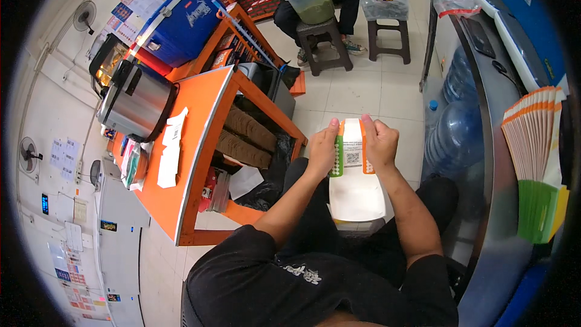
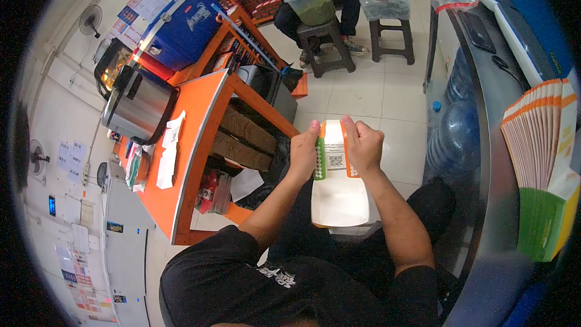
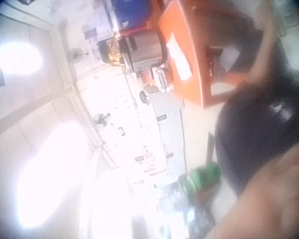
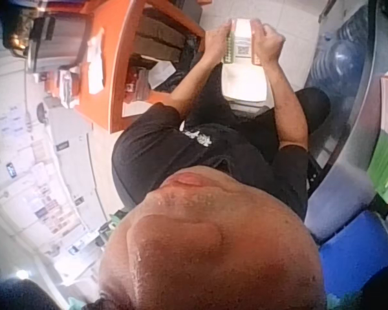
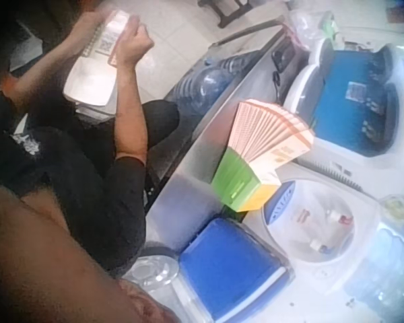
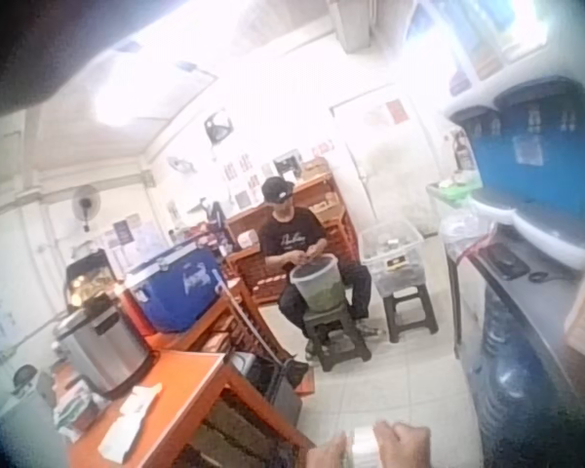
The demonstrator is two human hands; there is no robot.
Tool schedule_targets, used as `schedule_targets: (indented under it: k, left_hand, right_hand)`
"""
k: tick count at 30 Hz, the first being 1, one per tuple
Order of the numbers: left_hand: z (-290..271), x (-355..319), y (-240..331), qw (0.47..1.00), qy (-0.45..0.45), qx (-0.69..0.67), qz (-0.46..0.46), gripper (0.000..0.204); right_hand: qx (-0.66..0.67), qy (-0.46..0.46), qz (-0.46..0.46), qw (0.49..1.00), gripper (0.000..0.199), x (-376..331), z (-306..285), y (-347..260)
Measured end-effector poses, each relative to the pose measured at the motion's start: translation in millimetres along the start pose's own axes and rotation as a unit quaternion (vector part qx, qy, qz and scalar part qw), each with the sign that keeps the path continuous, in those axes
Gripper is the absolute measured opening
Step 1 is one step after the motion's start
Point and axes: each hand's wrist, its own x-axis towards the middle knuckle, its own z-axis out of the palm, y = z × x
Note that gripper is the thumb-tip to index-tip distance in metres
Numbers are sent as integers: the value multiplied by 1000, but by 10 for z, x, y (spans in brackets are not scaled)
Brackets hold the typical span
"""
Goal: The person assembles cardboard food boxes by hand, folding the flaps and sides to create the box shape, then stacks the finished boxes on a counter.
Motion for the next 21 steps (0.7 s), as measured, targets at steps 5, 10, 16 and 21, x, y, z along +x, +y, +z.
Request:
schedule_targets:
  k: [5, 10, 16, 21]
  left_hand:
    - [-101, -56, 0, 991, 0, 87, 102, 46]
    - [-247, 149, 52, 974, 36, 131, 183, 41]
    - [253, 335, 894, 953, 112, -113, 257, 49]
    - [842, 318, 1020, 949, 62, -172, 258, 60]
  right_hand:
    - [58, 24, 28, 998, 49, -42, 105, -28]
    - [160, -86, 111, 977, 46, 94, -49, -195]
    - [443, -293, 330, 781, 94, 35, -529, -45]
    - [538, -258, 241, 765, 88, -257, -882, -680]
